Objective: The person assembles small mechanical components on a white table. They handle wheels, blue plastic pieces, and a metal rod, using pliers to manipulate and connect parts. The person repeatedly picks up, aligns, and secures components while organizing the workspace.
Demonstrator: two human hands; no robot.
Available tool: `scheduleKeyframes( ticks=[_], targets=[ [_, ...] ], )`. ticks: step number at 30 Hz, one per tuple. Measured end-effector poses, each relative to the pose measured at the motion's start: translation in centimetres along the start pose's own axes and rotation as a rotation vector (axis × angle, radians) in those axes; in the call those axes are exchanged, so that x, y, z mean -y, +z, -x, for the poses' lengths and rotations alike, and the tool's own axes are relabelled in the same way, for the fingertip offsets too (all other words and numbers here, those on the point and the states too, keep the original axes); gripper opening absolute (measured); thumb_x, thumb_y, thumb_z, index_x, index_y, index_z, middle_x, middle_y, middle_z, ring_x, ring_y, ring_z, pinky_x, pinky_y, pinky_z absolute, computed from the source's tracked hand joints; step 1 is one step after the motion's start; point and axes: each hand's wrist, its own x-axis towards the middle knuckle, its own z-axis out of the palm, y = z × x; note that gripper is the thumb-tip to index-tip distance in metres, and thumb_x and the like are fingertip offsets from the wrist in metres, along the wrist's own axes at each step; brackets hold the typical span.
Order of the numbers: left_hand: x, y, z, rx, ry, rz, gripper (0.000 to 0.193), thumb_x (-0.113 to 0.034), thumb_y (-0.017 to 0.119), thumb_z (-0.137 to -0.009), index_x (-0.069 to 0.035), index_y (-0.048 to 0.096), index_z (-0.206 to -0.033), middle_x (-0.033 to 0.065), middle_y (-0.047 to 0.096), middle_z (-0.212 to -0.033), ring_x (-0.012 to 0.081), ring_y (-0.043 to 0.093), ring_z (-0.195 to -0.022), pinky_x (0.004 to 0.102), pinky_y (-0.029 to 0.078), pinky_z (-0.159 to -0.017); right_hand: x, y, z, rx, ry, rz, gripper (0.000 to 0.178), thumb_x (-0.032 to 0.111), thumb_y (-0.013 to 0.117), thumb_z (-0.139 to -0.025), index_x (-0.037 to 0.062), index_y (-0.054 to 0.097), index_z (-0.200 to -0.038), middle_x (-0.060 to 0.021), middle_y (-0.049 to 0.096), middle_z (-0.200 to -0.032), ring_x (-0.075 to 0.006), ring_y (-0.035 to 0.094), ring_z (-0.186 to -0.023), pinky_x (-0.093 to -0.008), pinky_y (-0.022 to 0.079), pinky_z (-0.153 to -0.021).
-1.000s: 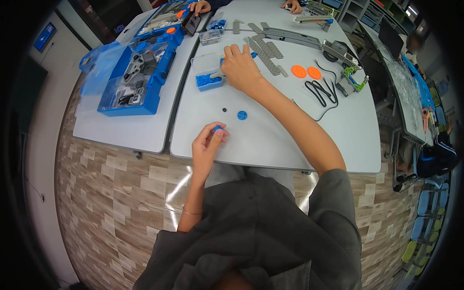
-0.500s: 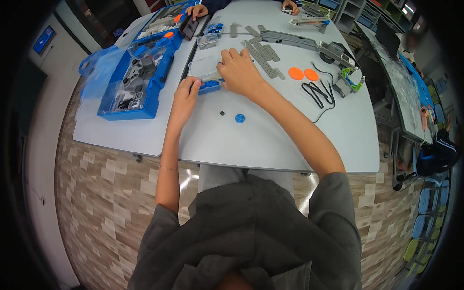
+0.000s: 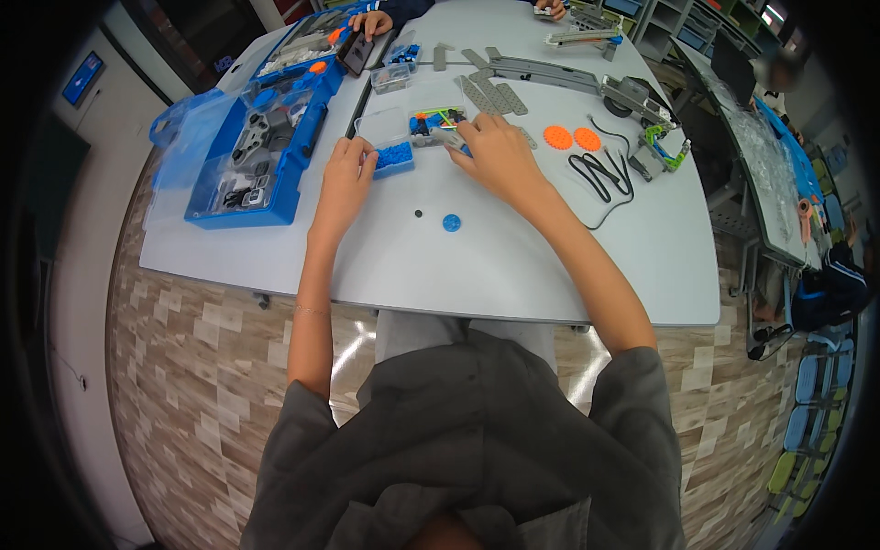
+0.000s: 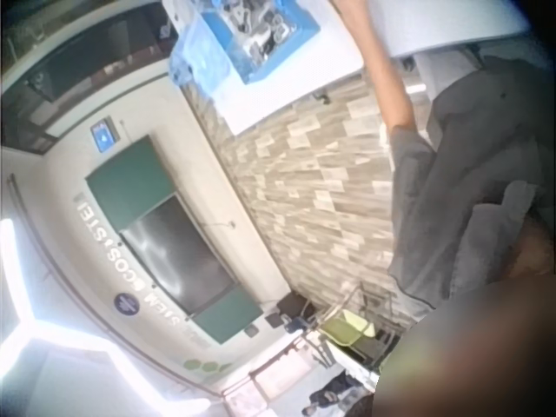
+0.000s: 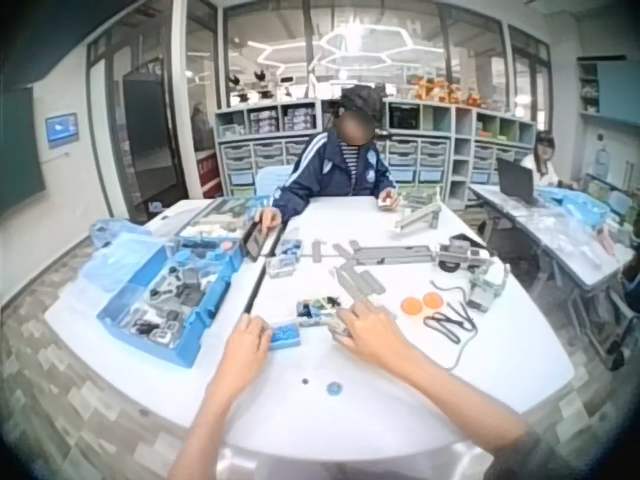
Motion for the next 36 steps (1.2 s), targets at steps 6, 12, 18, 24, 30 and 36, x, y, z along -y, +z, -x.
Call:
scheduleKeyframes(
  ticks=[6,12,18,24,30,36],
  targets=[
    [-0.5,0.7,0.0,-0.015,-0.152,0.100,0.027,-0.013,0.062,-0.099,0.002,0.062,-0.121,0.0121,0.057,-0.098,0.0275,0.060,-0.092,0.0398,0.049,-0.083,0.3,-3.4,3.4,0.092,0.330,-0.296,0.048,0.047,0.064,-0.099,-0.0013,0.064,-0.097,-0.0170,0.066,-0.078,-0.0302,0.067,-0.071,-0.0426,0.053,-0.066],
    [-3.0,-0.8,4.3,0.325,-0.792,2.124,0.057,-0.004,0.051,-0.102,0.018,0.030,-0.150,0.0218,0.051,-0.134,0.0231,0.054,-0.104,0.0312,0.047,-0.081,2.3,-5.8,8.2,0.269,0.711,-0.961,0.055,0.052,0.048,-0.105,-0.0012,0.063,-0.099,-0.0119,0.062,-0.067,-0.0200,0.064,-0.056,-0.0323,0.050,-0.051],
    [-6.7,0.9,9.1,0.194,-0.777,2.123,0.058,0.004,0.040,-0.103,0.019,0.017,-0.153,0.0354,0.031,-0.156,0.0361,0.040,-0.145,0.0377,0.047,-0.113,4.5,-5.9,13.4,0.478,0.958,-1.583,0.071,0.054,0.030,-0.102,-0.0072,0.062,-0.117,-0.0122,0.064,-0.093,-0.0208,0.061,-0.055,-0.0332,0.052,-0.049],
    [-9.3,1.7,10.8,0.137,-0.687,1.795,0.050,-0.010,0.043,-0.109,0.020,0.031,-0.148,0.0336,0.043,-0.150,0.0364,0.049,-0.140,0.0376,0.047,-0.114,4.9,-7.5,15.0,0.486,0.950,-1.870,0.074,0.052,0.034,-0.101,-0.0088,0.055,-0.137,-0.0125,0.062,-0.098,-0.0234,0.065,-0.074,-0.0411,0.057,-0.065],
    [-10.8,2.1,12.5,0.031,-0.612,1.441,0.045,-0.017,0.054,-0.108,0.010,0.049,-0.144,0.0235,0.063,-0.134,0.0315,0.066,-0.120,0.0354,0.053,-0.101,7.7,-8.9,14.3,0.445,1.043,-2.192,0.072,0.053,0.033,-0.107,-0.0038,0.042,-0.151,-0.0132,0.062,-0.093,-0.0258,0.064,-0.089,-0.0476,0.056,-0.080],
    [-12.5,1.5,13.1,-0.030,-0.451,1.249,0.036,-0.009,0.057,-0.106,0.009,0.059,-0.138,0.0232,0.064,-0.133,0.0296,0.067,-0.118,0.0360,0.055,-0.100,10.3,-9.7,15.0,0.473,0.640,-1.387,0.062,0.049,0.040,-0.107,-0.0014,0.058,-0.137,-0.0082,0.063,-0.084,-0.0217,0.063,-0.074,-0.0365,0.050,-0.071]
  ],
)
